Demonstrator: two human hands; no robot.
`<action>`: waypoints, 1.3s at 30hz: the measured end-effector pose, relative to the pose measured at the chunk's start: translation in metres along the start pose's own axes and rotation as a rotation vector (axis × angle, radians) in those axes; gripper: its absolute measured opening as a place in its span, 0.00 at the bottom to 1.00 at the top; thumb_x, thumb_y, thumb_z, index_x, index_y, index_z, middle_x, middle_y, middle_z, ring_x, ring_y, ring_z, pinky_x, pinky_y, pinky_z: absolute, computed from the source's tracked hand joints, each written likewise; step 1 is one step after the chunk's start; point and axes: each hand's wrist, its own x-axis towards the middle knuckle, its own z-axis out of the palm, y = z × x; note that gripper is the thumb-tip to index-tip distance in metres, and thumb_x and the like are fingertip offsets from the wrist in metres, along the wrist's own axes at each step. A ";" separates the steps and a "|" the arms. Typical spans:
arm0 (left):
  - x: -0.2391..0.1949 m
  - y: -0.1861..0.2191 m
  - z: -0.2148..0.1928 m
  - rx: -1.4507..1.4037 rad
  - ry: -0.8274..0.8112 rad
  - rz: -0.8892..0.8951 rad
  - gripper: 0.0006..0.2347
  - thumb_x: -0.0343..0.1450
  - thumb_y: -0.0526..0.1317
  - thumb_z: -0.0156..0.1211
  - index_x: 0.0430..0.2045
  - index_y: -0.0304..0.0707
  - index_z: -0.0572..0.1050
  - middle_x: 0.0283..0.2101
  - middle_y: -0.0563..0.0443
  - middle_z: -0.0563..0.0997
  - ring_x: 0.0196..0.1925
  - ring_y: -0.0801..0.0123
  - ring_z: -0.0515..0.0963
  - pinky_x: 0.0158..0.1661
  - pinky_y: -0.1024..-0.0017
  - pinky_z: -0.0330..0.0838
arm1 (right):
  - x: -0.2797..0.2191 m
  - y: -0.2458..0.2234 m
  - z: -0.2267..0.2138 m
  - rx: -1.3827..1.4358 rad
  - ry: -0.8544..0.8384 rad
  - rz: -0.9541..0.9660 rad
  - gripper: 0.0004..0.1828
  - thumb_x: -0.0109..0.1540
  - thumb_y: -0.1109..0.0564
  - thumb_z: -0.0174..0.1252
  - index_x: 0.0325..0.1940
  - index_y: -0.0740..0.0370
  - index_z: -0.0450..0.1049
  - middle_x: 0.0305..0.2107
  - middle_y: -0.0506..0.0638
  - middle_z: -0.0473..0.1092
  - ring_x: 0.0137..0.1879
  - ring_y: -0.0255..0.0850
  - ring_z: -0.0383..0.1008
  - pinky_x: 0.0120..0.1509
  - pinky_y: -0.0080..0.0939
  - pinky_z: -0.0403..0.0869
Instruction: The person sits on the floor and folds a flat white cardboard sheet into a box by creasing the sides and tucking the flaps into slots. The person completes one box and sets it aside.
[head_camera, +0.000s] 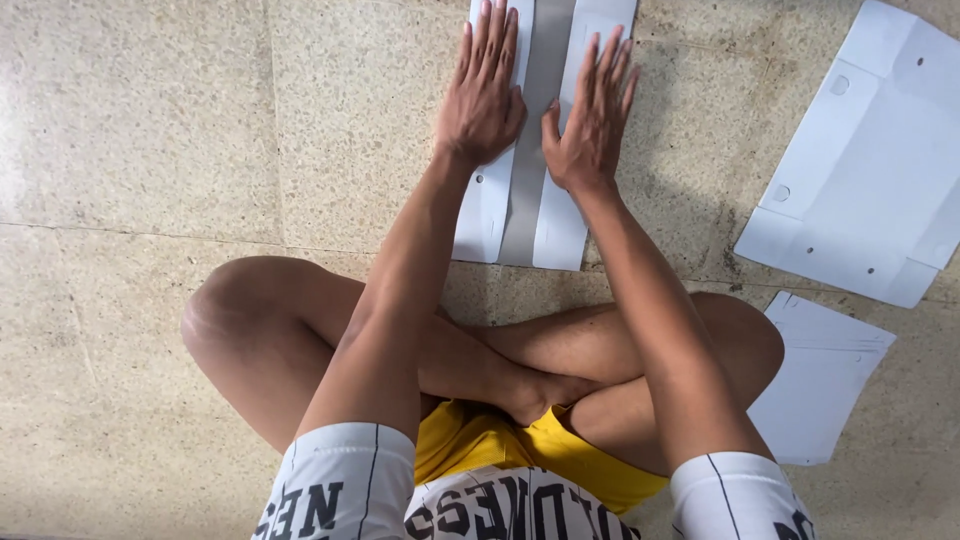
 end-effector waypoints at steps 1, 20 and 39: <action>-0.002 0.002 -0.008 0.043 0.002 -0.011 0.29 0.78 0.42 0.40 0.73 0.27 0.42 0.77 0.36 0.41 0.80 0.50 0.39 0.78 0.57 0.33 | -0.001 0.000 0.001 0.001 0.029 0.050 0.47 0.72 0.51 0.54 0.83 0.62 0.30 0.78 0.60 0.27 0.86 0.55 0.27 0.90 0.61 0.35; 0.004 -0.012 0.033 -0.027 0.051 0.096 0.26 0.77 0.37 0.42 0.72 0.27 0.48 0.76 0.38 0.47 0.78 0.53 0.43 0.75 0.57 0.33 | 0.003 0.004 0.009 0.131 0.150 -0.016 0.34 0.69 0.59 0.53 0.78 0.60 0.50 0.75 0.55 0.46 0.82 0.51 0.42 0.86 0.56 0.44; -0.093 0.025 -0.017 -0.011 0.017 -0.005 0.31 0.72 0.26 0.43 0.72 0.27 0.41 0.77 0.36 0.42 0.79 0.51 0.37 0.74 0.48 0.31 | -0.054 0.016 -0.027 0.337 0.137 -0.037 0.24 0.71 0.61 0.44 0.73 0.62 0.58 0.67 0.61 0.60 0.72 0.59 0.56 0.74 0.58 0.59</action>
